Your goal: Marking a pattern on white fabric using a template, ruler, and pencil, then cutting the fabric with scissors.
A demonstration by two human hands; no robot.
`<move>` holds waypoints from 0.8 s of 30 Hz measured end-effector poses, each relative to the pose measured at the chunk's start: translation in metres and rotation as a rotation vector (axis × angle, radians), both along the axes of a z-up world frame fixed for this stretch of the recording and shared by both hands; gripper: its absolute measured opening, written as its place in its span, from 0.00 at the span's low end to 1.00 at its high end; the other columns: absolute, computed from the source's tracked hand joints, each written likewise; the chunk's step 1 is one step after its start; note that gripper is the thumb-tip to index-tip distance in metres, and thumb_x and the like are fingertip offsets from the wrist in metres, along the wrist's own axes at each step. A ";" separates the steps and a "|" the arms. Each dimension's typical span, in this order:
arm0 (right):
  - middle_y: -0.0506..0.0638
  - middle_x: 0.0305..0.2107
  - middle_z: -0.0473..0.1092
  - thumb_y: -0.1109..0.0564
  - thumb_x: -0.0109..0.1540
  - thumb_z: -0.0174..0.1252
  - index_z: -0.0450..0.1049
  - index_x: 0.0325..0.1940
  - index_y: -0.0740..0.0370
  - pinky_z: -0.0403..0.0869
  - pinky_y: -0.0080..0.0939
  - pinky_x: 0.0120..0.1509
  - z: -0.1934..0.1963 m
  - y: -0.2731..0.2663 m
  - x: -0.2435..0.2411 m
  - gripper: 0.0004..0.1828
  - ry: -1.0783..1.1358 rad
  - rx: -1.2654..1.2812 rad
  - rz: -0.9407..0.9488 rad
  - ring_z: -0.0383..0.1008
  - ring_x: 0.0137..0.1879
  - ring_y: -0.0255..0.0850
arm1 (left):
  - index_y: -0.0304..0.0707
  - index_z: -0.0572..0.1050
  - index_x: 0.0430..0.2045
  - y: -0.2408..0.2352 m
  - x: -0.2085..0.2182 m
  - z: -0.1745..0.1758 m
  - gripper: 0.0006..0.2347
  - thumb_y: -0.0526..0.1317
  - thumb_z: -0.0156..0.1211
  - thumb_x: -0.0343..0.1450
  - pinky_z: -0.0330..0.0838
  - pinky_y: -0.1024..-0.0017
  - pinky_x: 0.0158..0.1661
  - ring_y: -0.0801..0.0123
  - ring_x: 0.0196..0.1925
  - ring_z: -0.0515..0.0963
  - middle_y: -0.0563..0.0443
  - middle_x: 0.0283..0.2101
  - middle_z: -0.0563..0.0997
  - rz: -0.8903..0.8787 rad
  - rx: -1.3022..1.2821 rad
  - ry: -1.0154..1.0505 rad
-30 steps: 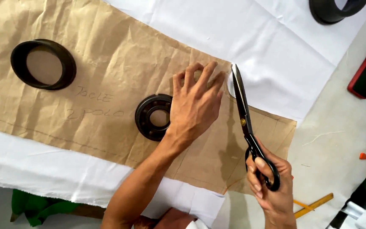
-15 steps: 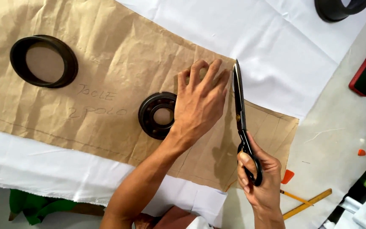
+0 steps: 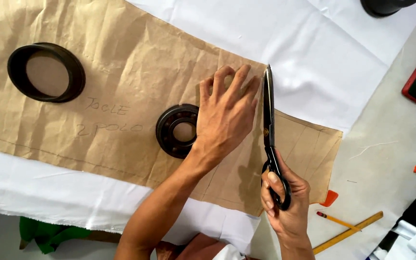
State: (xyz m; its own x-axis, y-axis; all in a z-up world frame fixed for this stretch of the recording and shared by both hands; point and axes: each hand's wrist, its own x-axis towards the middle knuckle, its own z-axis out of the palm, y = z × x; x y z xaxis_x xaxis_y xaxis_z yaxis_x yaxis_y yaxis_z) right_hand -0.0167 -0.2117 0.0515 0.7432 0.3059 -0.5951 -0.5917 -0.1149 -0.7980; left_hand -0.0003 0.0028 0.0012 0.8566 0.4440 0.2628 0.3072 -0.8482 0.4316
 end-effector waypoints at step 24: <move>0.46 0.23 0.61 0.61 0.62 0.59 0.65 0.72 0.60 0.48 0.26 0.10 -0.004 0.003 -0.003 0.32 0.003 0.026 -0.011 0.51 0.15 0.30 | 0.49 0.77 0.49 0.000 0.000 0.000 0.13 0.42 0.68 0.70 0.64 0.58 0.51 0.60 0.58 0.69 0.58 0.61 0.68 -0.014 0.012 0.023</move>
State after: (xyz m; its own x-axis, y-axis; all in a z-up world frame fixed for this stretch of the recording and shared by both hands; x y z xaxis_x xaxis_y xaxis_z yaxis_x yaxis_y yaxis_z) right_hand -0.0195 -0.2087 0.0473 0.7449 0.3130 -0.5891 -0.5950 -0.0877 -0.7989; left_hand -0.0004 0.0031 0.0011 0.8686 0.4288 0.2484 0.3050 -0.8577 0.4139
